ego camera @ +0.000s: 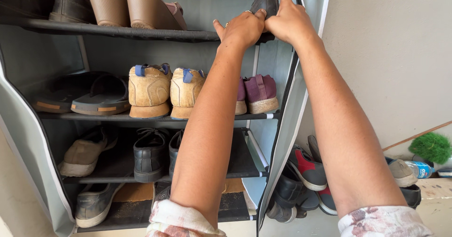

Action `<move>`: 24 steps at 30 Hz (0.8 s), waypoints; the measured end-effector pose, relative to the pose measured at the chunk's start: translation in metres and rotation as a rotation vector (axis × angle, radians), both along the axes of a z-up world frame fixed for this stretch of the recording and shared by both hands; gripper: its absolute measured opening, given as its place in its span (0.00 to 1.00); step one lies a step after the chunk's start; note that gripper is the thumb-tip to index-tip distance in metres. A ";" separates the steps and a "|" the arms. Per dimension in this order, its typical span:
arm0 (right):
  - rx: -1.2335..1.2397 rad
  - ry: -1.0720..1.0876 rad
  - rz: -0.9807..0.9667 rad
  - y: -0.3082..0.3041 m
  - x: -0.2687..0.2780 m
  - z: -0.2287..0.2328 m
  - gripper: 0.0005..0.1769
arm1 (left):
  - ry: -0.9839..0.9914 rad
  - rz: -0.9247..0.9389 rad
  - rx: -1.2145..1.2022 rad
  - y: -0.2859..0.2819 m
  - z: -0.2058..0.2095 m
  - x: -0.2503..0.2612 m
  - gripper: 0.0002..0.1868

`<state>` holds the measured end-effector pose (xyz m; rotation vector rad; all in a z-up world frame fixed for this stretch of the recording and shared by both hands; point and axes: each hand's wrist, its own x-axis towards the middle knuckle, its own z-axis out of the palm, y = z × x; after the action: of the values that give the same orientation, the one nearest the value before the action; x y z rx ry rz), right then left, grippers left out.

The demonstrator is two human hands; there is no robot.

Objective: The person removes various shoes from a pile on the floor and places them onto a multi-tiered shoe rack. They handle multiple pairs of shoes, including sneakers, sandals, and boots, arranging them neatly on the shelves.

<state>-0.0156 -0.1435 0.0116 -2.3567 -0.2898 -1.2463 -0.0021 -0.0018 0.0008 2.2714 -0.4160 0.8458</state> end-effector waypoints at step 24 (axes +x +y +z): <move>-0.117 0.033 -0.207 0.003 0.060 0.009 0.38 | -0.090 0.071 0.054 -0.006 -0.012 -0.005 0.33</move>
<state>0.0448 -0.1402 0.0204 -2.5583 -0.1125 -1.3146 -0.0069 -0.0074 -0.0108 2.3151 -0.4047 0.9874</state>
